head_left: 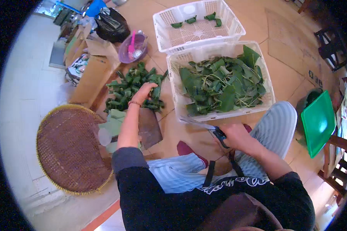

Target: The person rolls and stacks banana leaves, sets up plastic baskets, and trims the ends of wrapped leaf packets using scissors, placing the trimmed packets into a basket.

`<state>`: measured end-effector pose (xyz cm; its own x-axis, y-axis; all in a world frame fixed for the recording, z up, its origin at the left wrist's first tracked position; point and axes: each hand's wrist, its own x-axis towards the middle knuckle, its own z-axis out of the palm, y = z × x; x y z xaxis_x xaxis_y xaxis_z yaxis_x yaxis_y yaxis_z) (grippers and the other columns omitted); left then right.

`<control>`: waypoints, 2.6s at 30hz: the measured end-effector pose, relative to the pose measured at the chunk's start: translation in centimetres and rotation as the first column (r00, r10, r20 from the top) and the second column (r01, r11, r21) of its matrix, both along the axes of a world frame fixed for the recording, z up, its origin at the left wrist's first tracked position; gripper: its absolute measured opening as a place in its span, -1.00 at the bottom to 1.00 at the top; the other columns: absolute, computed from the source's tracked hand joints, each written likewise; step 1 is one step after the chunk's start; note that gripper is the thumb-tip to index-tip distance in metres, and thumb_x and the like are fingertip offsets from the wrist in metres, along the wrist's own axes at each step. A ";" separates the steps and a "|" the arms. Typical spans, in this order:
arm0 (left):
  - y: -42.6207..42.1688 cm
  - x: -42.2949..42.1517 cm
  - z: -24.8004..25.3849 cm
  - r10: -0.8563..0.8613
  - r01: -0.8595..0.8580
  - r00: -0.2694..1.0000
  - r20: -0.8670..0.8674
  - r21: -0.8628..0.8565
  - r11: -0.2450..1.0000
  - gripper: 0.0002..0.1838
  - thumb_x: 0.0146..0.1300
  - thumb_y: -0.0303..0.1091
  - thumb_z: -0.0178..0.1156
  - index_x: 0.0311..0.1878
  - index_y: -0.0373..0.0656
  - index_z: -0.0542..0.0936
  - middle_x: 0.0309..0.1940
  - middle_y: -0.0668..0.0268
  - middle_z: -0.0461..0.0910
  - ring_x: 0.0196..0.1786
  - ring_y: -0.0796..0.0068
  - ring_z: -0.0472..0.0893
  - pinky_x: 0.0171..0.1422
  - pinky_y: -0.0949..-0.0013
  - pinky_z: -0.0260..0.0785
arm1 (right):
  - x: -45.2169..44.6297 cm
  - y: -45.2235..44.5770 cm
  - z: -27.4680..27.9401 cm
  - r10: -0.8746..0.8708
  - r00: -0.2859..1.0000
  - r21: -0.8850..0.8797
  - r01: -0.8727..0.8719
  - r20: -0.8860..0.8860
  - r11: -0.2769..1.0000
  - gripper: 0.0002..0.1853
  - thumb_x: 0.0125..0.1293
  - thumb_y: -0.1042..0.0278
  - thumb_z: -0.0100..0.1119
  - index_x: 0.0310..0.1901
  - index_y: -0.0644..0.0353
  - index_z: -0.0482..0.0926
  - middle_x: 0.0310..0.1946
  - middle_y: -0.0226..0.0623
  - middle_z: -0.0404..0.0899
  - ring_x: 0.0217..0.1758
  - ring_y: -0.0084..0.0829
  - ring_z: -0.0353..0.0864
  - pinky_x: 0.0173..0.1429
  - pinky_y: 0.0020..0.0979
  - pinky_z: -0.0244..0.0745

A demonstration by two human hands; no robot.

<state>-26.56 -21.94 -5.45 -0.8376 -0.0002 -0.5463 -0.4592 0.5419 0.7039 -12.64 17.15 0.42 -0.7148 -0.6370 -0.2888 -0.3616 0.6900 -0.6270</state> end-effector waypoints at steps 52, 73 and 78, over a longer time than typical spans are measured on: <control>25.2 9.8 12.2 -0.202 0.316 0.535 -0.820 -0.028 0.948 -0.62 0.01 -0.51 0.21 -0.05 -0.23 0.42 -0.13 0.20 0.40 -0.04 0.27 0.42 0.07 0.37 0.25 | -1.1 3.9 0.6 -0.390 0.760 -0.313 0.595 0.520 0.740 -0.35 -0.02 -0.35 0.09 -0.42 0.26 0.58 -0.58 -0.31 0.51 -0.47 -0.45 0.44 -0.37 -0.37 0.35; 24.2 9.0 15.1 -0.013 0.125 0.982 -0.189 0.595 0.794 -0.83 0.23 -0.37 0.03 -0.21 -0.27 0.44 -0.37 0.23 0.57 -0.33 0.50 0.58 -0.26 0.45 0.49 | -0.1 5.9 1.4 -0.373 0.927 -0.324 0.363 0.035 0.874 -0.33 -0.15 -0.35 0.21 -0.56 0.27 0.37 -0.65 -0.19 0.37 -0.55 -0.29 0.39 -0.43 -0.27 0.29; 23.9 8.7 12.8 -0.234 0.353 0.928 -0.289 0.491 0.797 -0.85 0.21 -0.41 0.06 -0.26 -0.31 0.49 -0.39 0.27 0.57 -0.37 0.53 0.57 -0.28 0.52 0.42 | 0.2 5.5 1.0 -0.360 0.933 -0.310 0.340 -0.006 0.888 -0.29 -0.18 -0.39 0.20 -0.56 0.29 0.37 -0.64 -0.12 0.38 -0.55 -0.19 0.41 -0.42 -0.23 0.30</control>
